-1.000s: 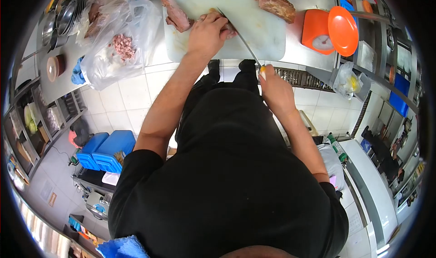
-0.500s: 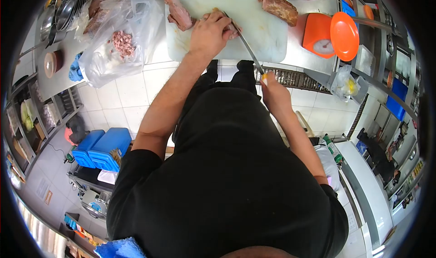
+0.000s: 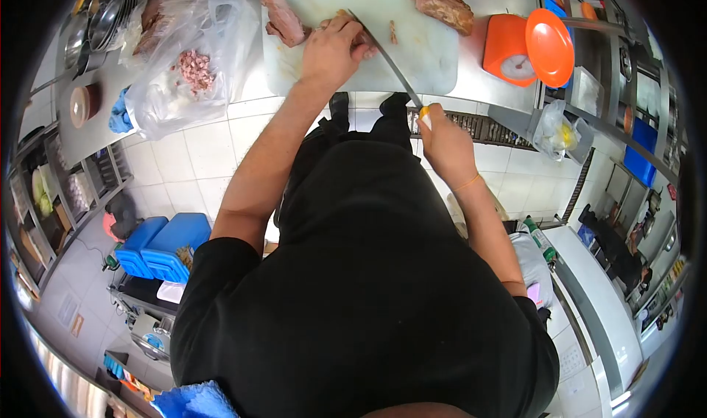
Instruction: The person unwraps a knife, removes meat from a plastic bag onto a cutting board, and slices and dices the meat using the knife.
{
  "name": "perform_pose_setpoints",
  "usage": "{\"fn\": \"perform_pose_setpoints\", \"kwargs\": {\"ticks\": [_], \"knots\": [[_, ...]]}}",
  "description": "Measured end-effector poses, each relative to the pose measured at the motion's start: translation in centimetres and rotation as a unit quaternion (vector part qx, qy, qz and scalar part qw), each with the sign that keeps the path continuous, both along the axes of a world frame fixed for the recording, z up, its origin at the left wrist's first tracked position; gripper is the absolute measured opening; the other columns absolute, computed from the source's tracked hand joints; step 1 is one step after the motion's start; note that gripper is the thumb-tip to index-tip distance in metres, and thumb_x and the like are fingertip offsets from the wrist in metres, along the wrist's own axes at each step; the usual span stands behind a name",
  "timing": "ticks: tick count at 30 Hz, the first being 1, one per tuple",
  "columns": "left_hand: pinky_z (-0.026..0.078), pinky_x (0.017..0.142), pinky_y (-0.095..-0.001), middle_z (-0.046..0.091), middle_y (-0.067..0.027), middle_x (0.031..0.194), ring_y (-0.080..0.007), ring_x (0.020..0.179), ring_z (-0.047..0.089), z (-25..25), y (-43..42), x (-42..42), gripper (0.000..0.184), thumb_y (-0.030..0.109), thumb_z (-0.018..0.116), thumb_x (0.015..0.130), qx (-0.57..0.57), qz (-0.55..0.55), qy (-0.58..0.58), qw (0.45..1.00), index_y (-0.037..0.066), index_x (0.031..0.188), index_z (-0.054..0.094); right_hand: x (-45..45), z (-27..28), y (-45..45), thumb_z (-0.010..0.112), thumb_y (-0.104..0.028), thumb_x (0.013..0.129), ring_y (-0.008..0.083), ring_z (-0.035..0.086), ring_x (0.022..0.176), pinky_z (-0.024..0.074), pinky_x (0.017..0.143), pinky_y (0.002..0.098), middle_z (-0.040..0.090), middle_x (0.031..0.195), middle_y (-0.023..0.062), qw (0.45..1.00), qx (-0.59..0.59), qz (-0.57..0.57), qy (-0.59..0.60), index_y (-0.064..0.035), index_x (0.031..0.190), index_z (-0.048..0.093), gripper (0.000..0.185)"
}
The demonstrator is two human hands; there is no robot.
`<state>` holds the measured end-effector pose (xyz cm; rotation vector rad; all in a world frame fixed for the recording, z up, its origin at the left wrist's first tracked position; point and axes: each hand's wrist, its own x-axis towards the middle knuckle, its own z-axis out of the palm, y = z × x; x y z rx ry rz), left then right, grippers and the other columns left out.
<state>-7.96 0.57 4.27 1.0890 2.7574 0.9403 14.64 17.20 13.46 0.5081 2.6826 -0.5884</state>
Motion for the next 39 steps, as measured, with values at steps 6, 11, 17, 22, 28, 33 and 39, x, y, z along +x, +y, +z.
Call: {"fn": "perform_pose_setpoints", "kwargs": {"ticks": [6, 11, 17, 22, 28, 33, 39], "knots": [[0.054, 0.096, -0.0469, 0.071, -0.0078, 0.127, -0.0328, 0.115, 0.069, -0.4, -0.2, 0.0, 0.036, 0.022, 0.083, 0.086, 0.016, -0.007, 0.007, 1.0, 0.009, 0.117, 0.072, 1.4, 1.7, -0.7, 0.06, -0.028, 0.107, 0.0458, 0.071, 0.075, 0.0552, 0.066, 0.0568, 0.072, 0.081, 0.0233, 0.999, -0.027, -0.007, -0.029, 0.0002, 0.12, 0.051, 0.032], [0.055, 0.096, -0.0475, 0.071, -0.0081, 0.128, -0.0337, 0.114, 0.069, -0.3, 0.0, 0.1, 0.035, 0.021, 0.083, 0.085, 0.015, -0.003, 0.006, 1.0, 0.009, 0.117, 0.072, 1.2, 0.3, -0.9, 0.058, -0.028, 0.108, 0.046, 0.071, 0.075, 0.0557, 0.066, 0.0566, 0.071, 0.079, 0.0233, 1.0, -0.013, -0.006, -0.021, 0.0002, 0.118, 0.051, 0.031], [0.056, 0.095, -0.0477, 0.071, -0.008, 0.126, -0.0341, 0.112, 0.069, 0.5, 0.2, 0.4, 0.034, 0.021, 0.082, 0.086, -0.02, -0.001, 0.007, 1.0, 0.009, 0.116, 0.073, -3.5, -2.1, -1.6, 0.056, -0.029, 0.11, 0.0501, 0.071, 0.078, 0.0553, 0.07, 0.0599, 0.072, 0.081, 0.0279, 1.0, -0.025, -0.002, -0.007, 0.0013, 0.121, 0.05, 0.033], [0.056, 0.093, -0.0478, 0.071, -0.0076, 0.125, -0.0341, 0.111, 0.069, 0.3, 0.2, 0.4, 0.033, 0.021, 0.083, 0.085, -0.011, 0.005, 0.024, 1.0, 0.01, 0.115, 0.074, -1.5, -0.3, -0.9, 0.055, -0.028, 0.109, 0.0486, 0.072, 0.078, 0.0559, 0.07, 0.0593, 0.073, 0.083, 0.0273, 0.999, -0.024, -0.007, -0.033, 0.0011, 0.12, 0.049, 0.032], [0.056, 0.093, -0.0477, 0.071, -0.0069, 0.125, -0.0334, 0.11, 0.07, -0.1, 0.1, 0.4, 0.035, 0.021, 0.083, 0.085, -0.01, 0.004, 0.015, 1.0, 0.01, 0.117, 0.074, -1.2, -2.4, -1.3, 0.055, -0.029, 0.108, 0.0487, 0.072, 0.078, 0.0558, 0.07, 0.0603, 0.073, 0.084, 0.0272, 0.999, -0.025, -0.016, -0.032, 0.0003, 0.122, 0.048, 0.033], [0.055, 0.093, -0.0475, 0.072, -0.0066, 0.124, -0.033, 0.109, 0.07, 0.1, 0.1, 0.4, 0.034, 0.022, 0.083, 0.084, -0.015, 0.005, 0.027, 1.0, 0.011, 0.115, 0.075, -4.3, -4.1, -1.5, 0.057, -0.029, 0.108, 0.0488, 0.072, 0.079, 0.056, 0.071, 0.0602, 0.074, 0.085, 0.0264, 1.0, -0.028, -0.013, -0.008, 0.0002, 0.123, 0.049, 0.034], [0.056, 0.094, -0.0481, 0.073, -0.0085, 0.12, -0.0344, 0.109, 0.07, -0.7, -0.4, -0.5, 0.029, 0.017, 0.081, 0.087, 0.048, -0.003, -0.048, 0.998, 0.01, 0.114, 0.074, -3.3, -1.3, -0.1, 0.06, -0.027, 0.106, 0.0471, 0.073, 0.079, 0.0568, 0.07, 0.058, 0.074, 0.083, 0.0245, 0.999, -0.014, -0.033, 0.017, -0.0005, 0.118, 0.051, 0.031]]}}
